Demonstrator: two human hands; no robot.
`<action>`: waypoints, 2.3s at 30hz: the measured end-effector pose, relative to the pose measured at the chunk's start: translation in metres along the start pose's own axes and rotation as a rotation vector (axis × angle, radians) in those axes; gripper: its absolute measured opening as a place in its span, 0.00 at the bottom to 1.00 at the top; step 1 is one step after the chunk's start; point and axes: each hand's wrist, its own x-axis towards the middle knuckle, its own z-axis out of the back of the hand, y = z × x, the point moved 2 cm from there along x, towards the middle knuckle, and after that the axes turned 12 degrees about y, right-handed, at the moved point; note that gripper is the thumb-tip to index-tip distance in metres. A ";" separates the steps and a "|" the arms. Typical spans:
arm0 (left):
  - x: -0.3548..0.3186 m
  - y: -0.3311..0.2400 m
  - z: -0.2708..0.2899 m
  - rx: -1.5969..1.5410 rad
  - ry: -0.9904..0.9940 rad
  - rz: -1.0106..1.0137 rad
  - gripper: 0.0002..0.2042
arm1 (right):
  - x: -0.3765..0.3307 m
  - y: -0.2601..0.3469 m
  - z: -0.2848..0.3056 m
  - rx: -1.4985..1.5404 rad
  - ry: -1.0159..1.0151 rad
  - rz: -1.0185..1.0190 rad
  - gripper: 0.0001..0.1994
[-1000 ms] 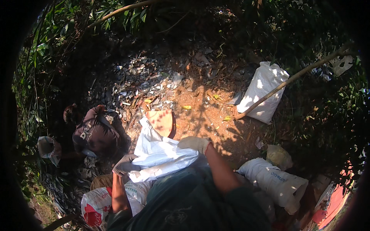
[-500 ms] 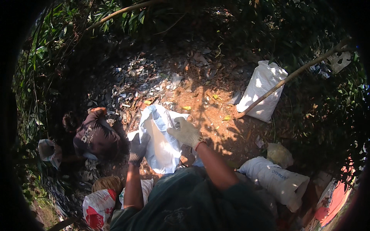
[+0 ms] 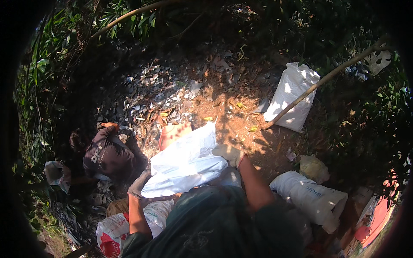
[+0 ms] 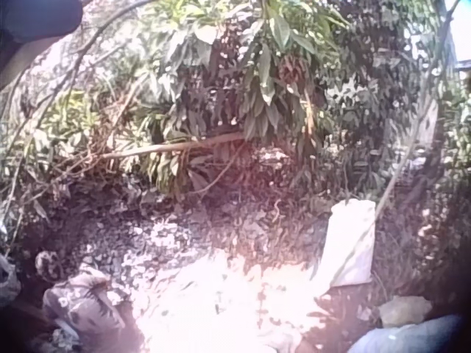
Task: The person sits on the ground and uses gloved hands to pick up debris and place it into a white bag. A second person is visible nearby also collecting debris.
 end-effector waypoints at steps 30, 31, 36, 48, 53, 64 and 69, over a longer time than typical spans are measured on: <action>0.073 -0.014 -0.017 1.574 -0.947 -0.497 0.30 | -0.025 0.044 -0.014 -1.046 -1.019 0.336 0.12; 0.069 -0.009 -0.034 1.639 -0.865 -0.494 0.33 | -0.031 0.047 -0.013 -1.038 -1.003 0.324 0.12; 0.107 0.039 -0.049 1.823 -0.574 -1.036 0.45 | -0.016 0.095 -0.047 -0.988 -0.825 0.372 0.12; 0.137 0.021 0.011 0.908 -0.915 -0.532 0.22 | -0.029 0.046 -0.071 -1.097 -0.436 -0.508 0.38; 0.076 0.036 0.020 1.328 -0.921 -0.348 0.25 | -0.037 0.039 -0.042 -1.143 -0.385 -0.591 0.39; 0.115 0.025 -0.059 1.748 -0.456 -0.621 0.13 | -0.005 0.088 -0.079 -1.453 0.008 -0.348 0.32; 0.093 -0.030 -0.058 2.000 -0.554 -0.555 0.07 | -0.023 0.118 -0.073 -1.550 0.009 -0.576 0.19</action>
